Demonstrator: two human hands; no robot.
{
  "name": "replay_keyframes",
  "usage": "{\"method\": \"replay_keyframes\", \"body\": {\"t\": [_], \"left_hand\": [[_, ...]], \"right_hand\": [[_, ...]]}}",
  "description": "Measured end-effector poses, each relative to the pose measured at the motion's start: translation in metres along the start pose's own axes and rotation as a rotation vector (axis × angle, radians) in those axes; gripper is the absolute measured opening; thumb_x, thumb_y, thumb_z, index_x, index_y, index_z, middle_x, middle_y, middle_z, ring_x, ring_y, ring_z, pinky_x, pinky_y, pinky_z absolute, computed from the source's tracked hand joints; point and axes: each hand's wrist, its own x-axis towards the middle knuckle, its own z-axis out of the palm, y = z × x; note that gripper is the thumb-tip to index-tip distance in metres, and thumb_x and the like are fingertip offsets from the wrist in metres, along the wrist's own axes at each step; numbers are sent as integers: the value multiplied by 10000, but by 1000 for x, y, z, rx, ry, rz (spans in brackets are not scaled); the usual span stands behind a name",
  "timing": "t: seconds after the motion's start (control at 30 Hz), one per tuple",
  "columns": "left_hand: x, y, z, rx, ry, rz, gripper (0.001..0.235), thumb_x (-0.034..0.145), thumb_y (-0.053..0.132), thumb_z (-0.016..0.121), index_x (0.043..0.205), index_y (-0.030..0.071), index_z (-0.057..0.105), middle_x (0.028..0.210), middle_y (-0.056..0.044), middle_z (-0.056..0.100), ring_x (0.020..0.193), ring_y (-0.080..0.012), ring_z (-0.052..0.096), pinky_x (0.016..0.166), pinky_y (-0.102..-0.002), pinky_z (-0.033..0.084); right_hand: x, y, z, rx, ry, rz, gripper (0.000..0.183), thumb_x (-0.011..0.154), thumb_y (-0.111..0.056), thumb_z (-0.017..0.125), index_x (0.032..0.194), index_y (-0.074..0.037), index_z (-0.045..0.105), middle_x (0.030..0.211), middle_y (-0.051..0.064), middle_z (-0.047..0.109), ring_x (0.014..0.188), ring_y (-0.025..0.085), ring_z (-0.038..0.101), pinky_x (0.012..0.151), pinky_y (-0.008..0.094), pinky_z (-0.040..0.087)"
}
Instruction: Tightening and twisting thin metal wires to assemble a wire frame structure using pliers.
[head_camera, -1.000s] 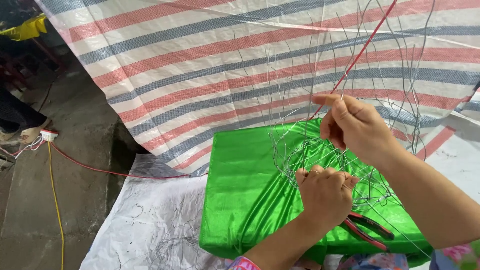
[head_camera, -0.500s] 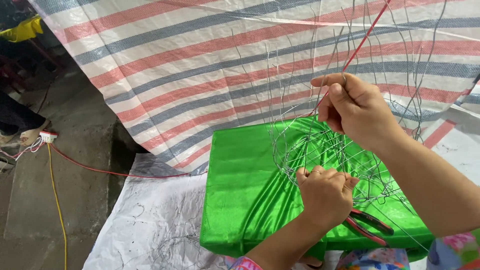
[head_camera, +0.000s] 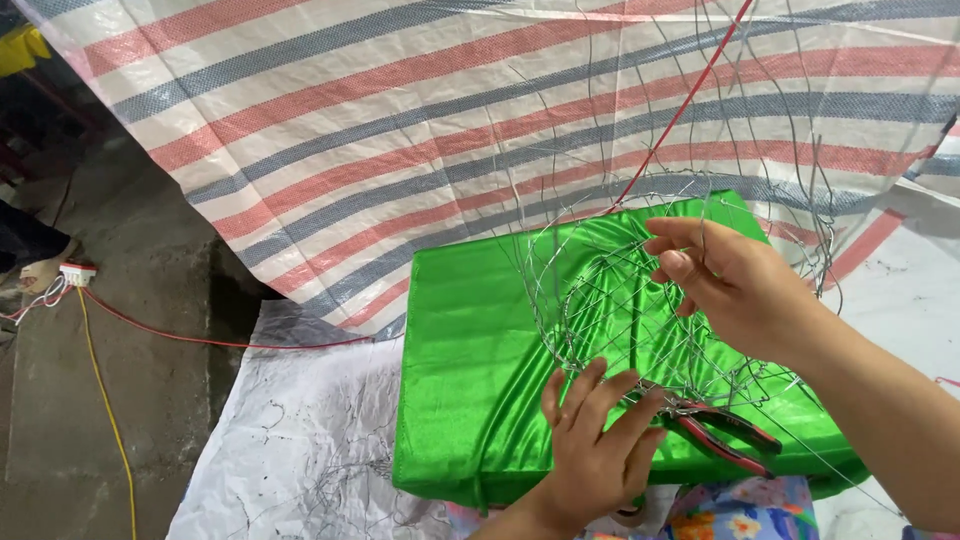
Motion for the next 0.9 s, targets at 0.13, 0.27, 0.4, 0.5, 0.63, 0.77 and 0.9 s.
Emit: {"method": "replay_keyframes", "body": {"t": [0.13, 0.27, 0.4, 0.5, 0.63, 0.77, 0.9], "left_hand": [[-56, -24, 11, -43, 155, -78, 231, 1008, 330, 623, 1157, 170, 697, 1370, -117, 583, 1362, -367, 513, 1163, -563, 326], [-85, -49, 7, -175, 96, -489, 628, 999, 383, 631, 1504, 62, 441, 1573, -198, 385, 1495, -357, 352, 1192, -546, 380], [-75, -77, 8, -353, 43, -771, 686, 1015, 414, 551, 1571, 78, 332, 1620, -147, 385, 1520, -315, 347, 1228, -498, 305], [-62, -104, 15, -469, 32, -1005, 670, 1002, 479, 484, 1579, 180, 322, 1666, -74, 348, 1511, -266, 371, 1202, -498, 306], [-33, -128, 22, -509, -139, -1205, 798, 900, 659, 411, 1603, 304, 282, 1693, -35, 317, 1513, -279, 378, 1185, -536, 337], [-33, -129, 38, -735, -283, -1244, 835, 873, 673, 450, 1619, 360, 242, 1628, -287, 267, 1413, -486, 438, 1119, -567, 478], [-58, -142, 58, -917, -126, -1054, 846, 908, 640, 521, 1605, 232, 272, 1719, -80, 185, 1542, -409, 280, 1209, -564, 341]], "right_hand": [[-36, -14, 0, 220, -11, -143, 720, 918, -227, 532, 1568, -57, 274, 1491, 164, 496, 1244, 267, 634, 775, 406, 672], [-95, -15, -8, 190, 147, -345, 875, 843, -123, 564, 1623, -139, 169, 1634, 230, 359, 1442, 379, 502, 1074, 510, 536], [-104, 138, -8, 256, 585, -301, 916, 928, -522, 374, 1600, 97, 299, 1630, 278, 366, 1521, 447, 438, 1192, 570, 457], [-113, 216, -1, -106, 783, -158, 403, 1372, -108, 290, 1338, 101, 634, 1790, 270, 470, 1640, 423, 433, 1099, 549, 387], [-91, 146, 18, 185, 648, 156, 573, 1043, -101, 547, 1568, 16, 348, 1581, 285, 398, 1462, 397, 382, 1070, 586, 372], [-82, 177, 33, 234, 579, 228, 752, 937, -342, 524, 1588, 0, 362, 1637, 188, 383, 1516, 348, 325, 1054, 545, 358], [-78, 183, 48, 206, 592, 142, 807, 923, -476, 469, 1557, 22, 429, 1543, 234, 382, 1500, 389, 372, 1041, 614, 414]]}}
